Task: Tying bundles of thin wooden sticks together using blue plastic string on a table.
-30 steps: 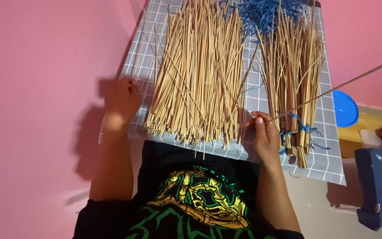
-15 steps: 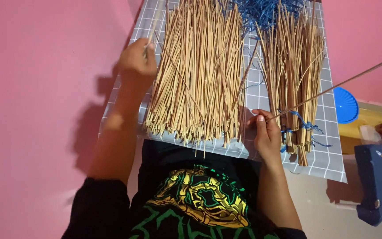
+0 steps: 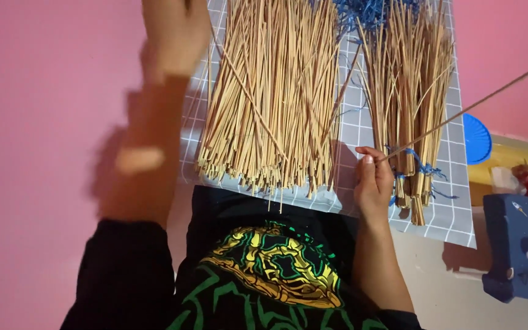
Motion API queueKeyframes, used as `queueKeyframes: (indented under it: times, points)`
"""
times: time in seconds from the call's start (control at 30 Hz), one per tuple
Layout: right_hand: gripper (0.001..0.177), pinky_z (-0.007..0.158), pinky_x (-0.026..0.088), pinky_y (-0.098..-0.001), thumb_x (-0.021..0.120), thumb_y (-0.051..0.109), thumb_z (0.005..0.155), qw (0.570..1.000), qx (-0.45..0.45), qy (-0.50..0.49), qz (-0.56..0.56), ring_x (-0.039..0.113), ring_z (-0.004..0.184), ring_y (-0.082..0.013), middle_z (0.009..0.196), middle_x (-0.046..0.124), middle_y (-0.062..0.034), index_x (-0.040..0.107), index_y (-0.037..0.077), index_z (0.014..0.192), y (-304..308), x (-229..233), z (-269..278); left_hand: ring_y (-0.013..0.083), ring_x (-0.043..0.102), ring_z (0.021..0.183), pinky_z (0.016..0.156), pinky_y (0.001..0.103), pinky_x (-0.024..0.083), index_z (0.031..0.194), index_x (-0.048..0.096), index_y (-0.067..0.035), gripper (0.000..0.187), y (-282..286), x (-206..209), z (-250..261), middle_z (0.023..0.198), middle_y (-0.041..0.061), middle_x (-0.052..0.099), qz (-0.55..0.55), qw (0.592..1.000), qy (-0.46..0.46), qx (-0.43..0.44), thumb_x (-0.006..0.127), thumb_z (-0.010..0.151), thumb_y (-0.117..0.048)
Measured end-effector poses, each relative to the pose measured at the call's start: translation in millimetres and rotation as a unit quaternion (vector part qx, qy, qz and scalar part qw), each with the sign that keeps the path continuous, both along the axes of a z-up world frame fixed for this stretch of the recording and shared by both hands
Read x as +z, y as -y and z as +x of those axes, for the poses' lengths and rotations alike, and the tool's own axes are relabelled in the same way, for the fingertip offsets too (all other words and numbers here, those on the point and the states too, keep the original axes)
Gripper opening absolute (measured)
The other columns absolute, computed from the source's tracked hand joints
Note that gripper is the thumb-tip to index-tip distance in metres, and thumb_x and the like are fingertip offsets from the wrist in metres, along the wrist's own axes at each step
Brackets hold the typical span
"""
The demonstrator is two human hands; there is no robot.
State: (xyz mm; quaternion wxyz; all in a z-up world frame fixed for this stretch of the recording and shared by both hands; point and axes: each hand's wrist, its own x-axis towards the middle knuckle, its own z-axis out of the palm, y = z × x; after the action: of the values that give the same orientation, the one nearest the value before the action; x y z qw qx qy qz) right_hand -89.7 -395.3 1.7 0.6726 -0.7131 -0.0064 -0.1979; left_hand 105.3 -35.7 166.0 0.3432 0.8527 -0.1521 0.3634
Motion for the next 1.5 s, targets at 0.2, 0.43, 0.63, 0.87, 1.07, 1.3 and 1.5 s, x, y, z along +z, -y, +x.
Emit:
queueKeyframes:
  times: [0.2,0.43,0.63,0.87,1.07,1.3,1.5]
  points:
    - [0.028,0.048,0.033,-0.0202,0.058,0.013,0.102,0.981,0.070,0.103,0.149,0.039,0.049,-0.0047,0.056,0.043,0.0004,0.058,-0.006,0.122,-40.9,27.2,-25.1,0.0120,0.044,0.060,0.053,0.025,0.044,0.085,0.048,-0.016,0.025,79.1,-42.2,-167.5,0.072,-0.002,0.047,-0.026,0.986,-0.070,-0.150,0.056,0.108,-0.011]
    - [0.055,0.061,0.047,-0.0258,0.046,0.042,0.110,0.966,0.134,0.073,0.211,0.060,0.060,-0.0143,0.066,0.057,-0.0085,0.069,-0.005,0.093,-51.1,25.7,-12.7,0.0320,0.074,0.096,0.077,0.038,0.064,0.119,0.072,-0.002,0.022,120.3,-87.5,-228.9,0.108,0.015,0.072,0.024,0.968,0.008,-0.250,0.068,0.098,-0.007]
    - [0.037,0.063,0.063,-0.0366,0.042,0.057,0.108,0.972,-0.027,0.123,0.200,0.053,0.054,-0.0125,0.068,0.041,0.0030,0.055,0.023,0.116,54.9,44.4,4.2,0.0257,0.072,0.105,0.099,0.034,0.051,0.107,0.074,-0.008,0.023,-7.5,-118.4,-169.7,0.109,0.008,0.073,-0.105,0.985,-0.001,-0.139,0.080,0.085,-0.005]
    - [0.028,0.052,0.039,-0.0246,0.055,0.021,0.110,0.995,-0.085,-0.004,0.044,0.042,0.050,-0.0107,0.053,0.041,-0.0025,0.071,0.006,0.092,-5.8,29.9,11.4,0.0215,0.070,0.075,0.066,0.035,0.055,0.092,0.076,-0.021,0.029,-73.4,-183.2,-110.2,0.080,0.002,0.067,0.237,0.948,-0.033,0.210,0.071,0.092,-0.050]
    - [0.022,0.061,0.034,-0.0233,0.061,0.012,0.108,0.993,-0.051,-0.038,-0.098,0.037,0.058,-0.0084,0.057,0.043,0.0015,0.076,0.008,0.093,-15.2,13.8,9.5,0.0214,0.067,0.069,0.064,0.036,0.054,0.085,0.069,-0.022,0.006,-77.8,-228.2,-103.3,0.072,0.000,0.062,0.243,0.950,0.036,0.192,0.072,0.084,-0.027]
    - [0.019,0.057,0.028,-0.0206,0.066,0.008,0.106,0.997,-0.047,-0.021,-0.062,0.033,0.055,-0.0045,0.053,0.041,0.0048,0.075,0.007,0.089,-15.5,17.3,13.1,0.0194,0.059,0.058,0.053,0.033,0.048,0.075,0.054,-0.020,0.014,-74.3,-249.8,-90.7,0.065,0.000,0.049,0.352,0.888,0.101,0.277,0.060,0.087,-0.024]
    - [0.022,0.056,0.027,-0.0224,0.067,0.008,0.106,0.998,-0.051,-0.020,-0.041,0.033,0.055,-0.0045,0.053,0.042,0.0053,0.072,0.007,0.085,-18.9,22.9,9.7,0.0306,0.077,0.086,0.071,0.045,0.060,0.094,0.075,-0.015,0.030,-67.2,-215.4,-80.4,0.089,0.009,0.073,0.325,0.839,-0.326,0.289,0.056,0.097,-0.039]
